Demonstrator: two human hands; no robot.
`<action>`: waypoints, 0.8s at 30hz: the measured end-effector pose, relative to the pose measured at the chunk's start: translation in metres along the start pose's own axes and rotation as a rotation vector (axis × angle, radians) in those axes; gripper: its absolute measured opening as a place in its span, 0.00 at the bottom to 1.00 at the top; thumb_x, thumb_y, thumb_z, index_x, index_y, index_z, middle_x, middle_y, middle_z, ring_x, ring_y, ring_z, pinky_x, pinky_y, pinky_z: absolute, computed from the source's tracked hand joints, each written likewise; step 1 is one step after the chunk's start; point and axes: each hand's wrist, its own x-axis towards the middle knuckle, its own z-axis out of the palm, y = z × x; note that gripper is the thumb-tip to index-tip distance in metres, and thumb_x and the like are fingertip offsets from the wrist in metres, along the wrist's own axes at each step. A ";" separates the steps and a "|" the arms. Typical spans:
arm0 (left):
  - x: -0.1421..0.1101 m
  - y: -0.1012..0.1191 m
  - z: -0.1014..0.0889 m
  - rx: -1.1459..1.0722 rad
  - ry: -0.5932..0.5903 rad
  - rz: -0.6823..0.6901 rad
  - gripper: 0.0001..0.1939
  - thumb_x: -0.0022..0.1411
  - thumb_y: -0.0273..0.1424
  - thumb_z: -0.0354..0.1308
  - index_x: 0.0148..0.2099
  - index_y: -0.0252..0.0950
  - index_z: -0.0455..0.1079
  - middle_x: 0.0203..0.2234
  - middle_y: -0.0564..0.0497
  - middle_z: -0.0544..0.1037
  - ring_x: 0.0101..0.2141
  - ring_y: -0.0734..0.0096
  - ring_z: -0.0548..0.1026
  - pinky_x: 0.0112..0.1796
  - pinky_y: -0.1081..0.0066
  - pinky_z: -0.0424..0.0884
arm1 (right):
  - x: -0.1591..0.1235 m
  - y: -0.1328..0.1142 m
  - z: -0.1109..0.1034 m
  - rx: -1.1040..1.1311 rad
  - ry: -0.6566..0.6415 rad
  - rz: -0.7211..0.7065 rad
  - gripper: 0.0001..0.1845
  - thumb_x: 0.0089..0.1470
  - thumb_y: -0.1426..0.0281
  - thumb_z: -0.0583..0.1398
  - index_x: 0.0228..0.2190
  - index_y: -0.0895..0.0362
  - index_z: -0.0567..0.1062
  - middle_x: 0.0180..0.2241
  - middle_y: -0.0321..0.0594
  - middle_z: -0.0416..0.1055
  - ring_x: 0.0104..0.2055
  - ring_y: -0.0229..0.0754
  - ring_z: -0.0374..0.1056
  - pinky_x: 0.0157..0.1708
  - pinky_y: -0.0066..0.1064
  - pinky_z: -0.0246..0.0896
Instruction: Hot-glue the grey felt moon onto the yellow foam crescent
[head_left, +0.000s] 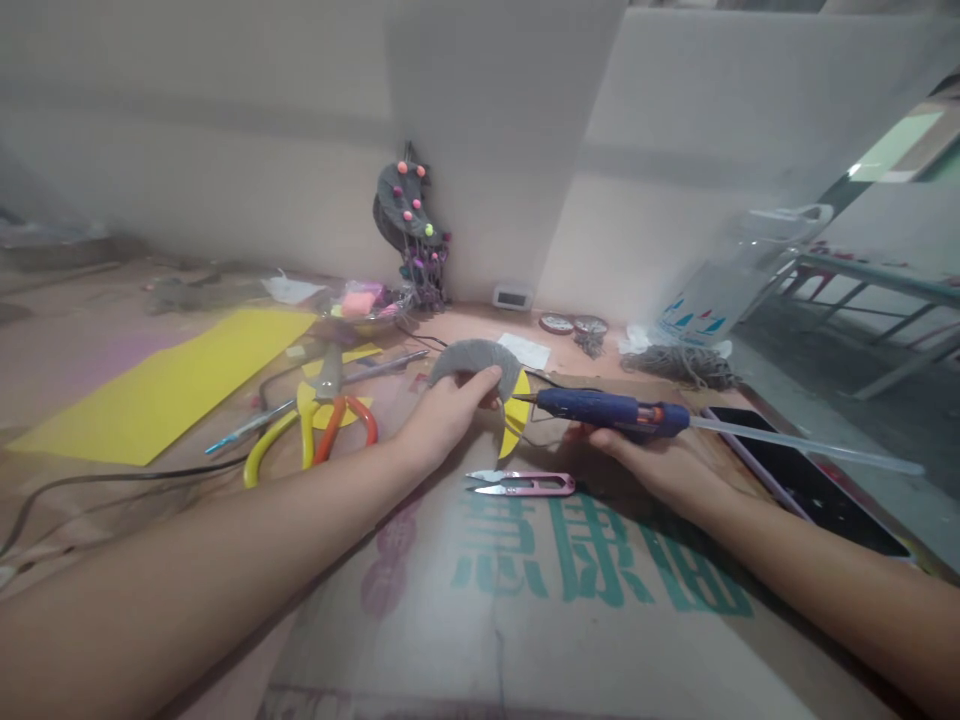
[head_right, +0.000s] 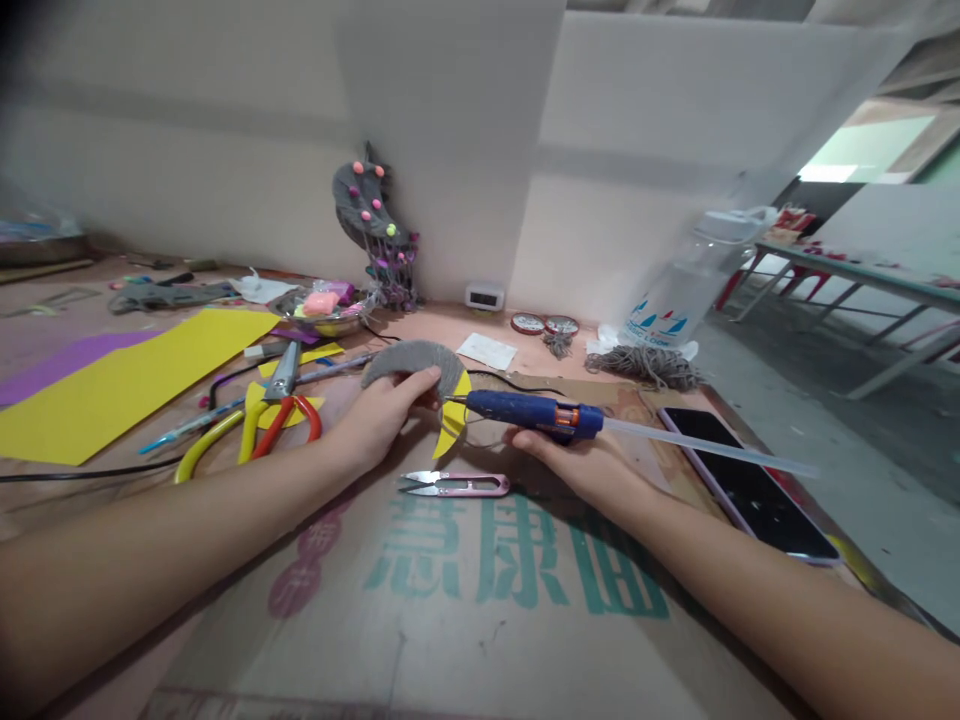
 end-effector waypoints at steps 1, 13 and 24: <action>-0.001 0.001 0.000 0.008 0.000 0.004 0.21 0.57 0.49 0.53 0.28 0.36 0.72 0.26 0.51 0.78 0.32 0.65 0.73 0.37 0.70 0.65 | 0.001 0.003 0.001 -0.004 -0.012 0.009 0.14 0.47 0.57 0.59 0.28 0.52 0.79 0.31 0.39 0.79 0.36 0.50 0.75 0.36 0.37 0.70; -0.002 -0.001 0.002 0.048 0.014 -0.001 0.22 0.58 0.50 0.52 0.30 0.36 0.72 0.28 0.49 0.78 0.34 0.64 0.74 0.39 0.69 0.66 | 0.004 0.016 0.008 -0.038 -0.025 0.018 0.17 0.45 0.53 0.61 0.27 0.53 0.78 0.27 0.40 0.78 0.31 0.48 0.74 0.31 0.35 0.70; -0.001 -0.003 0.003 0.086 0.040 0.019 0.22 0.57 0.50 0.53 0.31 0.36 0.73 0.29 0.48 0.79 0.35 0.62 0.74 0.40 0.69 0.67 | 0.000 0.008 0.007 -0.121 -0.018 0.017 0.18 0.47 0.52 0.59 0.27 0.52 0.78 0.25 0.40 0.77 0.29 0.48 0.73 0.29 0.35 0.70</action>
